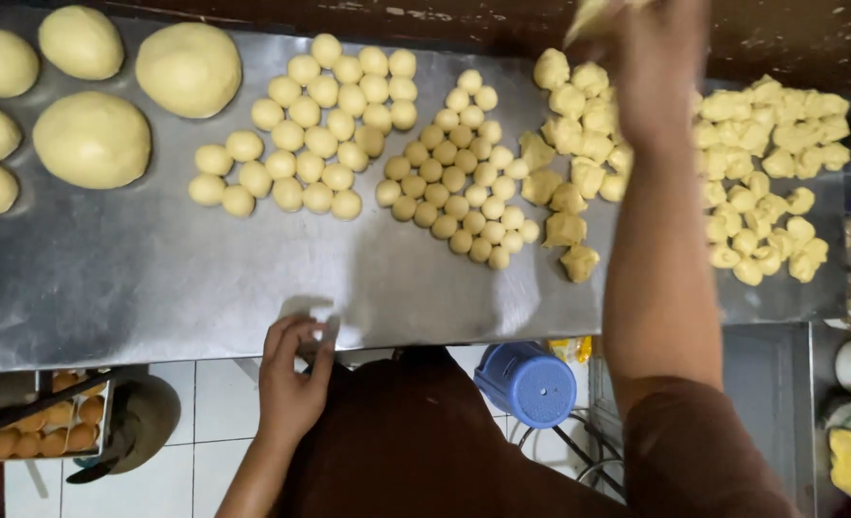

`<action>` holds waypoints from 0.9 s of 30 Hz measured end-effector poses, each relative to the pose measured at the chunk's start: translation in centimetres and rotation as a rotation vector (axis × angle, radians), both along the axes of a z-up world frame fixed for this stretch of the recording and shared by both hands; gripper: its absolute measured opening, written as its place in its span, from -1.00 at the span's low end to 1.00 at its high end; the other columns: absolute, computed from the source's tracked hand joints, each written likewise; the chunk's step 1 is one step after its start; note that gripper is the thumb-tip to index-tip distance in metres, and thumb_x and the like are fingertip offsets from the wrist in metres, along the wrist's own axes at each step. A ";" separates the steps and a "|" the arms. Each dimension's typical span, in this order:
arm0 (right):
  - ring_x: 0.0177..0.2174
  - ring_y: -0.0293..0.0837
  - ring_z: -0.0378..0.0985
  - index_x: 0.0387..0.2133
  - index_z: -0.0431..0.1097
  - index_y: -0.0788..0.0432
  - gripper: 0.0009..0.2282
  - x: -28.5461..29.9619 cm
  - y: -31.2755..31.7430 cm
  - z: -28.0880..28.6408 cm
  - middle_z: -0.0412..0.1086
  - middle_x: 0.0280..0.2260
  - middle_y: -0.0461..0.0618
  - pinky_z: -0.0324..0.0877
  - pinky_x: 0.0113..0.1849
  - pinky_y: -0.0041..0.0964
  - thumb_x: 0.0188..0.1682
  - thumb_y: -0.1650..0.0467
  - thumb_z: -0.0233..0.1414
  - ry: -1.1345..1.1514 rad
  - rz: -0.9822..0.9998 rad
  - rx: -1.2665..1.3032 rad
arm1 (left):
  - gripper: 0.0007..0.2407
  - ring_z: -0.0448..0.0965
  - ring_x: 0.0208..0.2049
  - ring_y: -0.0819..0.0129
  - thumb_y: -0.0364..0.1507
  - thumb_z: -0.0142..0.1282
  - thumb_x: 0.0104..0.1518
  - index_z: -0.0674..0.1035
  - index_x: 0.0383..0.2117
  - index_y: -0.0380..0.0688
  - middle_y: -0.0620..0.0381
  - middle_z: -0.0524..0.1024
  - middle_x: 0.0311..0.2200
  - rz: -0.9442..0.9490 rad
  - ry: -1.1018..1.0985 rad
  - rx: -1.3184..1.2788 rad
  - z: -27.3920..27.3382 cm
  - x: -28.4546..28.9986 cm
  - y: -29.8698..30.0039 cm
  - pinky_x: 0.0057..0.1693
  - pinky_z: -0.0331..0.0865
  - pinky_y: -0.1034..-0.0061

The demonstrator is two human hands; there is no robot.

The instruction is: The person repeatedly picks small dough balls from a metal table, rolls them between the palms to smooth them, and places them back on the table. The hands work continuously in a rhythmic cycle, handling one ball at a time.

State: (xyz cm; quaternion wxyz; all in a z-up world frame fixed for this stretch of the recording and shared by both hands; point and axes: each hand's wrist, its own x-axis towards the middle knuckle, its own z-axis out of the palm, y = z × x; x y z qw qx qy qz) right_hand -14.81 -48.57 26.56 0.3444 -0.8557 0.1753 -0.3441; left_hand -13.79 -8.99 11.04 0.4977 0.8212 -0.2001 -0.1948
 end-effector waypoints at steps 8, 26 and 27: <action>-0.20 0.33 0.40 -0.16 0.35 0.26 -0.74 -4.3 19.6 -7.6 0.38 -0.24 0.32 0.30 -0.13 0.13 -0.16 0.55 -0.02 0.466 0.748 0.440 | -0.45 0.27 0.09 -0.11 -0.57 0.11 0.00 0.18 0.17 -0.31 -0.30 0.29 0.02 -0.226 0.355 -0.263 2.9 2.1 -4.5 0.12 0.23 0.01; -0.32 0.05 0.54 -0.14 0.10 0.20 -0.76 -7.3 22.0 -10.6 0.42 -0.16 0.17 0.38 -0.29 -0.11 -0.03 0.47 -0.03 0.543 0.265 0.461 | -0.68 0.41 -0.58 0.42 -0.42 0.02 0.14 0.19 -0.08 -0.18 0.04 0.45 -0.50 -0.198 0.898 -0.204 0.2 1.3 -5.7 -0.45 0.30 0.64; -0.32 -0.02 0.53 -0.15 0.21 0.16 -0.80 -7.3 22.0 -11.1 0.43 -0.22 0.08 0.38 -0.27 -0.18 -0.04 0.48 -0.03 0.547 0.271 0.453 | -0.79 0.40 -0.56 0.44 -0.42 0.01 0.15 0.35 -0.13 -0.16 0.09 0.48 -0.51 -0.213 0.812 -0.161 0.7 1.6 -5.7 -0.41 0.33 0.64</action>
